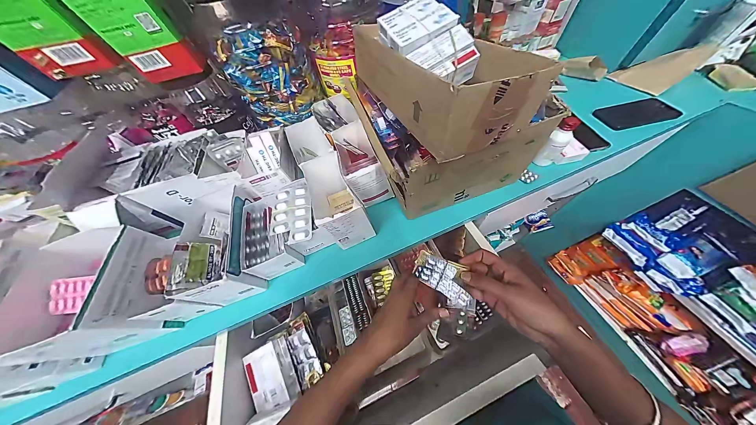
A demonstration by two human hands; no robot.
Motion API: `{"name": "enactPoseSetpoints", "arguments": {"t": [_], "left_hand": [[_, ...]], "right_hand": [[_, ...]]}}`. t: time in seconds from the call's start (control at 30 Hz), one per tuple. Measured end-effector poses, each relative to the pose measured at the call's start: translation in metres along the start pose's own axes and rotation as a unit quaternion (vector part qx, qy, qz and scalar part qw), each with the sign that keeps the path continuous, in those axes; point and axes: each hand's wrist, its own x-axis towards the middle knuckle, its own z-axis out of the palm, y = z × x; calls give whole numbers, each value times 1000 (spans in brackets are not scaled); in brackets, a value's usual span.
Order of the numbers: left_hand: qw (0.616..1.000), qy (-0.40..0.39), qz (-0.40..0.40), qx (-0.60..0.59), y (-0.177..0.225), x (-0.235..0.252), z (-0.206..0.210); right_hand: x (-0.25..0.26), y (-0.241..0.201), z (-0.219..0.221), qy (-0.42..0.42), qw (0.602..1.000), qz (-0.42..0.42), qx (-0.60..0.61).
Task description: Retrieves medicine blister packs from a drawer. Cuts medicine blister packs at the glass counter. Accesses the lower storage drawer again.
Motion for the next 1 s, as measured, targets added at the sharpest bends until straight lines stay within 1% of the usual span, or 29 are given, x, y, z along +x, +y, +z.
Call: {"name": "enactPoseSetpoints", "arguments": {"t": [0.03, 0.1, 0.17, 0.27, 0.37, 0.43, 0.57, 0.7, 0.8, 0.9, 0.93, 1.0], "left_hand": [[996, -5, -1, -93, 3, -6, -2], [967, 1, -37, -251, 15, -16, -4], [933, 49, -87, -345, 24, -20, -3], [890, 97, -108, -432, 29, -18, -5], [854, 135, -124, -486, 36, -17, -15], [840, 129, -120, -513, 38, -16, -26], [851, 120, -103, -501, 41, -13, -46], [853, 128, -105, -495, 54, -9, -53], [840, 127, -90, -520, 62, -5, -52], [821, 97, -53, -559, 64, 2, -47], [812, 86, -42, -576, 64, 5, -46], [784, 77, -45, -614, 68, 8, -42]], "right_hand": [[-2, 2, 4, 3, 1000, 2, 10], [-3, 11, 14, -1, 1000, -6, 13], [-4, 19, 26, -6, 999, -34, -26], [-4, 24, 41, -12, 989, -88, -116], [6, 28, 45, -30, 971, -159, -177], [19, 26, 44, -40, 957, -207, -200], [46, 14, 47, -55, 926, -297, -224], [68, -12, 46, -69, 861, -402, -304], [81, -29, 40, -86, 820, -452, -341], [84, -40, 32, -104, 809, -470, -338], [84, -42, 29, -100, 809, -471, -335], [80, -43, 24, -84, 816, -468, -329]]}}
